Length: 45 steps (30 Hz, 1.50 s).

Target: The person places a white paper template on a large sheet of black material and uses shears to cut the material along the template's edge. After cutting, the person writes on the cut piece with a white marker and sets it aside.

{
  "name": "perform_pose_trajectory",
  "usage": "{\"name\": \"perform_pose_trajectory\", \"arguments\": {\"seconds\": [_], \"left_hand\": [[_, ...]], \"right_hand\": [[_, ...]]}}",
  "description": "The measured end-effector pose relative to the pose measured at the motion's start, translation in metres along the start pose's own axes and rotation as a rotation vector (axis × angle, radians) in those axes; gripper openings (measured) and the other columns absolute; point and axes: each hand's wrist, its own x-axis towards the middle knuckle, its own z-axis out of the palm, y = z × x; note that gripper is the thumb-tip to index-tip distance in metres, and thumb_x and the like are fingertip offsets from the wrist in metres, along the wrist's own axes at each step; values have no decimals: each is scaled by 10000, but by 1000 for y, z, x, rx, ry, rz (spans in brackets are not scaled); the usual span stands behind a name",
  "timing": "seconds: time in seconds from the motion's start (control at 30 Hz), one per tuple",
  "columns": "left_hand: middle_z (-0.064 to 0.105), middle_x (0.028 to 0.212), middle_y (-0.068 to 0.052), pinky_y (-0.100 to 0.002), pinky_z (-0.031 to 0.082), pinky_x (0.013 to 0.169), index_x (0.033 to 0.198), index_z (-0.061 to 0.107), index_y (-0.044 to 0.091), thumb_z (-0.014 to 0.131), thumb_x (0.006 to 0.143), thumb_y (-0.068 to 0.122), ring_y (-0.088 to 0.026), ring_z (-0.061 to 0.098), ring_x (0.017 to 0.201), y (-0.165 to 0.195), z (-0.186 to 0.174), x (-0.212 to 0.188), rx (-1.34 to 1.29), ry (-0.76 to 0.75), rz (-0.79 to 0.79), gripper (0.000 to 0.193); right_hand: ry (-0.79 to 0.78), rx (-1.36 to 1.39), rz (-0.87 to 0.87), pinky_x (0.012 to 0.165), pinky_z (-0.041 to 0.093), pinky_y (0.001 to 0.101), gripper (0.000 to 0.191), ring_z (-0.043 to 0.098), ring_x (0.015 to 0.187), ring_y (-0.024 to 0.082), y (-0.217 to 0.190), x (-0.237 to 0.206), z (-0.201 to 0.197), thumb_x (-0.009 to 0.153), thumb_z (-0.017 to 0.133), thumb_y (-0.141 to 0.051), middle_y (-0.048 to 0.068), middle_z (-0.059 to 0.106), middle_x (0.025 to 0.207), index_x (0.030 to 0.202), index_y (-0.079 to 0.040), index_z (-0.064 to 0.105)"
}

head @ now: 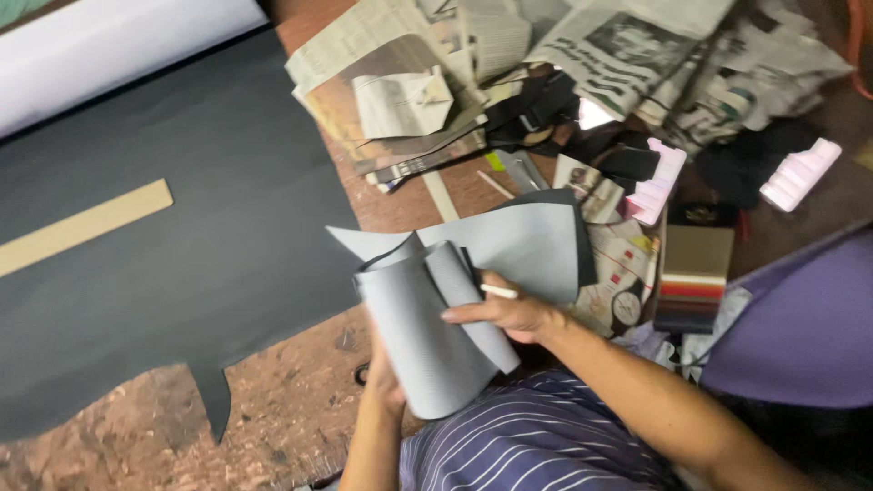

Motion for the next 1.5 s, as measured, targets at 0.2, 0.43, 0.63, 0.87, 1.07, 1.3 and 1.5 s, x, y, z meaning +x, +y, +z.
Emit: {"name": "perform_pose_trajectory", "arguments": {"seconds": [0.2, 0.43, 0.63, 0.87, 1.07, 1.3, 1.5], "left_hand": [[694, 1172, -168, -337, 559, 824, 1361, 608, -12, 334, 1041, 558, -223, 669, 1002, -5, 6, 12, 392, 182, 155, 709], [588, 1417, -155, -505, 446, 1102, 1481, 494, 78, 636, 1014, 268, -301, 516, 1290, -34, -52, 17, 1344, 574, 830, 524], [257, 1551, -293, -629, 227, 1124, 1512, 351, 75, 839, 773, 446, -464, 275, 1409, -71, -45, 25, 1495, 475, 776, 960], [300, 1560, -310, -625, 245, 1140, 1552, 344, 55, 854, 787, 416, -504, 310, 1408, -78, -23, 28, 1418, 421, 943, 988], [293, 1536, -346, -631, 245, 1126, 1522, 338, -24, 838, 775, 307, -535, 309, 1387, -88, -19, 29, 1420, 323, 931, 958], [316, 1553, -325, -596, 277, 1159, 1533, 337, -60, 802, 783, 174, -529, 340, 1400, -85, -18, 30, 1274, 147, 1022, 913], [326, 1577, -308, -542, 321, 1175, 1396, 526, -21, 778, 838, 100, -508, 338, 1434, -65, -31, 0, 1166, 114, 1061, 624]], "right_hand": [[122, -38, 60, 875, 616, 398, 475, 743, 961, 246, -10, 16, -32, 777, 822, -21, 190, 742, 1101, 1195, 109, 637], [445, 302, -76, 965, 564, 396, 459, 708, 1073, 277, -11, 63, -74, 841, 770, -114, 168, 741, 1161, 1242, 75, 651], [923, 85, -293, 1100, 422, 404, 762, 473, 1333, 315, 32, 87, -76, 914, 777, -59, 267, 433, 1467, 1489, 50, 289], [720, -706, -575, 1142, 478, 422, 734, 497, 1425, 363, 64, 27, -18, 920, 619, 22, 293, 388, 1591, 1566, 48, 270], [474, -888, -588, 1109, 483, 401, 511, 586, 1358, 356, 48, 21, 17, 936, 618, 23, 262, 614, 1407, 1429, 41, 487], [283, -1169, -532, 994, 533, 418, 425, 656, 1179, 385, 47, 67, 37, 935, 645, -63, 222, 671, 1284, 1358, -94, 612], [137, -1241, -631, 994, 517, 461, 456, 634, 1192, 420, 42, 117, 60, 924, 676, -58, 241, 646, 1335, 1371, -77, 586]]}}
